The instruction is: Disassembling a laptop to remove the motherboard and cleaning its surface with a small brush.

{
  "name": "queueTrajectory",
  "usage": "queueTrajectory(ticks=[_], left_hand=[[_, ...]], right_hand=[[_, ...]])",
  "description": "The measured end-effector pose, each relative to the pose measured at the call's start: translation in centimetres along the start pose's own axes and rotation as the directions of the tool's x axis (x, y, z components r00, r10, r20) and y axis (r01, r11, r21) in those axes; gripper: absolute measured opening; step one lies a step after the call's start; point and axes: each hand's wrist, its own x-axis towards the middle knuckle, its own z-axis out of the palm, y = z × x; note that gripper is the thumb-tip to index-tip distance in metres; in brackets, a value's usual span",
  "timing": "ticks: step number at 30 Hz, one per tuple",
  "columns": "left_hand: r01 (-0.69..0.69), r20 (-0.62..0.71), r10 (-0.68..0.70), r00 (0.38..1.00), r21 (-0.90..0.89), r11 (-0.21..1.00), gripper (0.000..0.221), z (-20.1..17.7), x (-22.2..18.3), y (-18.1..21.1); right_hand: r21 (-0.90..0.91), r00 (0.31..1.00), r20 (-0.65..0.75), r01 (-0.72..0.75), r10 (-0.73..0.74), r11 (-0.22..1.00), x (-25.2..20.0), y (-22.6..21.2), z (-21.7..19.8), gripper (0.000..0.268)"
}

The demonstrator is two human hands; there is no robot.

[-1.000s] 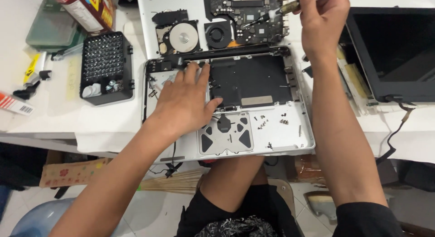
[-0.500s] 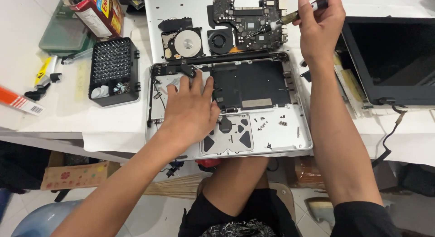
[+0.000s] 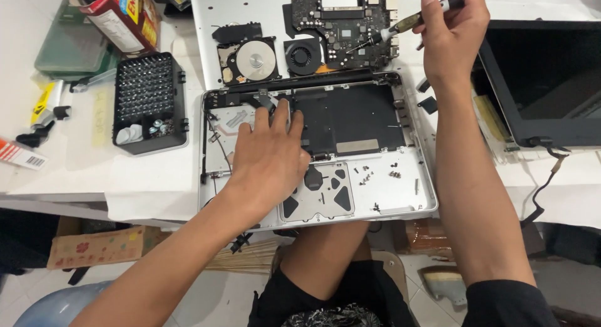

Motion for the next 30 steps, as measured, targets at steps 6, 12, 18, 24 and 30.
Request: queueTrajectory(ticks=[6,12,18,24,30], left_hand=[[-0.008,0.108,0.006,0.994,0.014,1.0,0.068,-0.5,0.6,-0.3],[0.016,0.065,-0.016,0.998,0.0,1.0,0.064,-0.5,0.1,-0.6],[-0.046,0.093,0.058,0.994,-0.128,0.991,0.053,-3.2,0.1,-1.4],[-0.439,-0.184,0.399,0.898,-0.417,0.796,0.034,-3.2,-2.4,-5.1],[-0.257,-0.285,0.141,0.948,-0.426,0.867,0.02,-2.7,-3.8,-8.7]], right_hand=[[0.032,0.997,0.019,0.071,-0.072,0.997,0.2,0.4,0.1,0.012],[0.022,1.0,0.001,0.027,-0.027,0.999,0.1,1.7,-0.1,0.012],[0.0,0.999,0.016,0.03,-0.03,1.0,0.2,1.5,-0.2,0.013],[0.003,0.998,0.044,0.043,-0.043,0.999,0.3,1.7,-0.3,0.011],[0.069,0.996,0.049,0.065,-0.068,0.995,0.2,0.7,-0.1,0.012]])
